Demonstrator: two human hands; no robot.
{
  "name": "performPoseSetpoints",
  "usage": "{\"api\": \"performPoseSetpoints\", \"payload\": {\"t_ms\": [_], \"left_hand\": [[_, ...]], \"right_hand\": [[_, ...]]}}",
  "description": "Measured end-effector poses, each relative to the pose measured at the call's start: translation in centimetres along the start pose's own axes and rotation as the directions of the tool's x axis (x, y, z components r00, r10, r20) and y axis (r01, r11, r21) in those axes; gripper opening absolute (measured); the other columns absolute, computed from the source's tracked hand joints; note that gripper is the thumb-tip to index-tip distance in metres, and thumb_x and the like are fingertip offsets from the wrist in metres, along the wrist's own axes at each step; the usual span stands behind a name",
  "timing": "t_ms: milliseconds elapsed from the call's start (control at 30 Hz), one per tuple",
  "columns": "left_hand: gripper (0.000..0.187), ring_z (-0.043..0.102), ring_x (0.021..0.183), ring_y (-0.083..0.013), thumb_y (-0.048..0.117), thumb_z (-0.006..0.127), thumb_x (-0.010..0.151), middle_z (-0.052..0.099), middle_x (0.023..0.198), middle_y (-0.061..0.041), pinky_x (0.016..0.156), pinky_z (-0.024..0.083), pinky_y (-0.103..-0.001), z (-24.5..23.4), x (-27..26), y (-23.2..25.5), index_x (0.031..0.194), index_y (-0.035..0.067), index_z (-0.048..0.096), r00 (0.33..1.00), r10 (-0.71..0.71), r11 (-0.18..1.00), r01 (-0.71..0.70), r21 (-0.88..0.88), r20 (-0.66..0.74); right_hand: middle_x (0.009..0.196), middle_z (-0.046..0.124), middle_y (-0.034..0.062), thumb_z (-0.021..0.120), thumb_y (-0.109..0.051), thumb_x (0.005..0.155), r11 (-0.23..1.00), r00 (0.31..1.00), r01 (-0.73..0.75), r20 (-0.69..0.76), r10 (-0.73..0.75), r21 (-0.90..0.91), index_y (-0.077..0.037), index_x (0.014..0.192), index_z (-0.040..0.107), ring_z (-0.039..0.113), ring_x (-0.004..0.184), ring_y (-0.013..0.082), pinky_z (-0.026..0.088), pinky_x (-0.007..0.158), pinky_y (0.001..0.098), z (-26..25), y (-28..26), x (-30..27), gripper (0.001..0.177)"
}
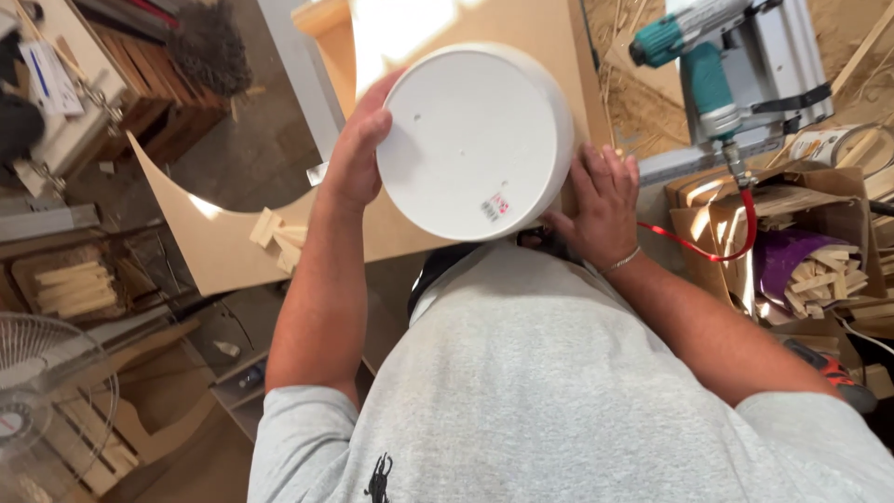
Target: Positioning and securing wooden shims around a bucket template on a wood panel
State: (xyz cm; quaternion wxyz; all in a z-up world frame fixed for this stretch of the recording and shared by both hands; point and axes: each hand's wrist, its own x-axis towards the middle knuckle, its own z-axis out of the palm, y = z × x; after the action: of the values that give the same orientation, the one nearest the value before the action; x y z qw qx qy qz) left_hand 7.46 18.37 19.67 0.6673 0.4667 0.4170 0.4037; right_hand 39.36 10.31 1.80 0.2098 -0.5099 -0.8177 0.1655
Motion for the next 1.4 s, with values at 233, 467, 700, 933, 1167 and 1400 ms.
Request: {"api": "performPoseSetpoints", "payload": {"t_ms": [233,467,700,933,1167,1400], "left_hand": [[0.084,0.062,0.118,-0.0244,0.065,0.067,0.081,0.061,0.13,-0.005,0.095,0.052,-0.036,-1.4,-0.6,-2.5,0.142,0.009,0.052,0.984,-0.102,0.994,0.095,-0.055,-0.147],[0.085,0.065,0.117,-0.0243,0.065,0.068,0.08,0.064,0.129,-0.006,0.094,0.053,-0.036,-0.8,-0.7,-1.7,0.142,0.008,0.054,0.988,-0.081,0.995,0.072,-0.067,-0.131],[0.073,0.064,0.107,-0.0181,0.064,0.061,0.086,0.066,0.118,-0.002,0.089,0.049,-0.029,-0.2,-0.9,-0.6,0.133,0.008,0.062,0.989,0.0,0.993,0.017,0.118,-0.145],[0.049,0.049,0.141,-0.0294,0.038,0.065,0.099,0.054,0.149,-0.016,0.116,0.039,-0.046,0.9,-2.8,-0.7,0.139,0.011,0.058,0.875,0.283,0.608,0.153,0.779,-0.393],[0.082,0.047,0.14,-0.0484,0.059,0.08,0.087,0.046,0.153,-0.023,0.117,0.037,-0.058,5.3,-3.0,-1.0,0.149,0.012,0.053,0.872,0.417,0.38,0.09,0.92,-0.257],[0.08,0.048,0.139,-0.045,0.061,0.074,0.089,0.047,0.153,-0.02,0.114,0.039,-0.056,5.0,-3.0,-1.6,0.149,0.013,0.053,0.864,0.424,0.372,0.107,0.922,-0.271]], "right_hand": [[0.152,0.054,0.0168,0.069,-0.058,0.092,1.0,0.999,0.018,-0.037,-0.019,-0.023,-0.002,0.143,0.06,0.045,0.14,0.0425,0.026,0.116,0.0673,0.3,0.0,0.4,0.076],[0.151,0.054,0.0154,0.064,-0.063,0.094,0.999,0.999,0.018,-0.044,-0.02,-0.049,-0.003,0.142,0.061,0.046,0.14,0.0423,0.025,0.117,0.0659,0.3,-0.2,0.3,0.077],[0.153,0.052,0.0156,0.061,-0.068,0.091,0.999,1.0,-0.002,-0.014,0.001,-0.051,-0.005,0.146,0.057,0.045,0.139,0.0433,0.025,0.116,0.0683,0.1,-0.1,0.3,0.083],[0.154,0.052,0.0142,0.071,-0.062,0.085,0.999,1.0,-0.028,0.0,0.028,-0.039,-0.006,0.147,0.055,0.044,0.141,0.0401,0.024,0.119,0.0643,0.4,0.4,-0.1,0.085],[0.15,0.058,0.0053,0.078,-0.065,0.076,0.995,0.998,-0.031,-0.062,0.025,-0.098,-0.013,0.141,0.063,0.048,0.14,0.0323,0.022,0.123,0.0569,0.8,0.9,0.0,0.085],[0.147,0.061,0.0029,0.073,-0.07,0.078,0.986,0.996,0.007,-0.088,-0.022,-0.165,-0.016,0.139,0.064,0.048,0.14,0.0303,0.021,0.124,0.0575,0.8,1.1,0.2,0.082]]}}
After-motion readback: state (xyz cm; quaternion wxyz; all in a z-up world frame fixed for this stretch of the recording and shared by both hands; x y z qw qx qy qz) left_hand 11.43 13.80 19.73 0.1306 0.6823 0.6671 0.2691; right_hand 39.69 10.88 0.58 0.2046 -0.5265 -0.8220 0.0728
